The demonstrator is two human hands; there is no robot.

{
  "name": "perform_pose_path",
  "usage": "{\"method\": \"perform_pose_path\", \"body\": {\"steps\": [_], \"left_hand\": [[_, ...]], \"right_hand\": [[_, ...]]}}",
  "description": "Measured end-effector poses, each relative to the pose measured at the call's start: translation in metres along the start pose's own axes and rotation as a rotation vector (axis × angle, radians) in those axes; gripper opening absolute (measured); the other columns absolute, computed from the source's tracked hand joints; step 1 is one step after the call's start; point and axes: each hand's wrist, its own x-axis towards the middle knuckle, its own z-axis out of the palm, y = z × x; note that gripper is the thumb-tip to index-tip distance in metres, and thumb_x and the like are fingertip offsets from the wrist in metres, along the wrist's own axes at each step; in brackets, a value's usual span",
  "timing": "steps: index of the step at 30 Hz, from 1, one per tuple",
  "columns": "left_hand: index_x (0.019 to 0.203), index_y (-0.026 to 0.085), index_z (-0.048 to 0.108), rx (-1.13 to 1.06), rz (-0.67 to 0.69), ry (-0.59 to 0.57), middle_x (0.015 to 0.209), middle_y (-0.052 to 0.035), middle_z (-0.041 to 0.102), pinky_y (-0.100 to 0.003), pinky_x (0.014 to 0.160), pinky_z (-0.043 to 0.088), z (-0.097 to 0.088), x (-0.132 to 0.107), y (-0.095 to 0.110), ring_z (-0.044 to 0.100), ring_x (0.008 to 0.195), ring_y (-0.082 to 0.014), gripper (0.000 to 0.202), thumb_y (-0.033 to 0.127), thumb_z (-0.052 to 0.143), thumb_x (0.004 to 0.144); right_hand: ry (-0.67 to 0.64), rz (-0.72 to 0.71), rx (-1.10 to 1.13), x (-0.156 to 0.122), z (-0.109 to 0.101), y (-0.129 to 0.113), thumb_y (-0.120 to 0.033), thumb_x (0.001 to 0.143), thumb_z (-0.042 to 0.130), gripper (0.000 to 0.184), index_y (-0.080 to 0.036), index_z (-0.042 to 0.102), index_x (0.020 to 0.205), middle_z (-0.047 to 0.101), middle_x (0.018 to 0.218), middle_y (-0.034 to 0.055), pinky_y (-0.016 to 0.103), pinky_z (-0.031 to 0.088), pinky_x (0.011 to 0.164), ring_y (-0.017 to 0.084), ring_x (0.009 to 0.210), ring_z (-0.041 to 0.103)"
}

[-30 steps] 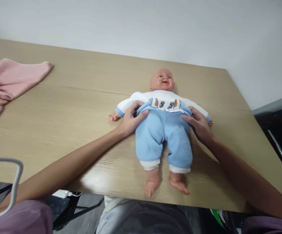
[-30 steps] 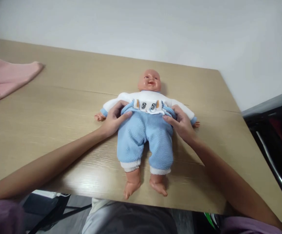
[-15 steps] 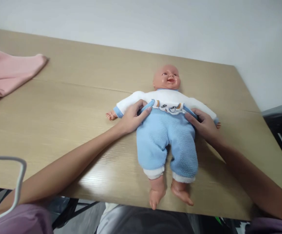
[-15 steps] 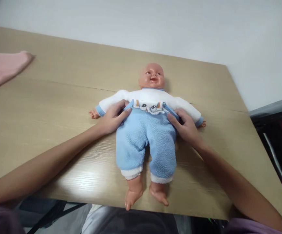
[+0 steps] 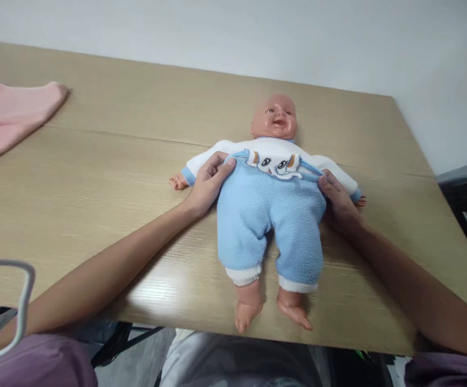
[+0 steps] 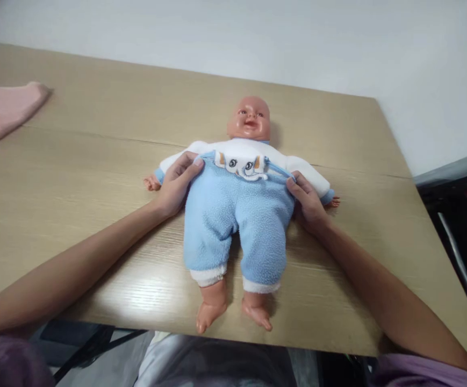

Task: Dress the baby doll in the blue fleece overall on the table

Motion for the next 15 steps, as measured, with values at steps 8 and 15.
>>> {"method": "perform_pose_path", "body": {"steps": [8,15], "left_hand": [[0.092,0.023,0.067,0.020,0.095,-0.016,0.087,0.0000,0.052,-0.031,0.077,0.041,-0.011,0.006,-0.011,0.045,0.081,-0.0179,0.052,0.072,0.083,0.102],[0.100,0.026,0.065,0.059,0.202,0.137,0.093,-0.0014,0.062,-0.032,0.083,0.047,-0.002,0.002,-0.015,0.054,0.087,-0.0191,0.058,0.082,0.078,0.100]], "right_hand": [[0.053,-0.068,0.068,-0.003,0.008,-0.002,-0.061,0.096,0.079,0.035,-0.031,0.062,0.091,0.056,0.087,0.0019,0.046,0.063,0.083,0.027,0.085,0.063],[0.247,-0.274,-0.331,-0.010,0.012,0.012,-0.071,0.104,0.076,0.043,-0.030,0.066,0.098,0.056,0.084,-0.0007,0.035,0.051,0.069,0.021,0.077,0.054]]}}
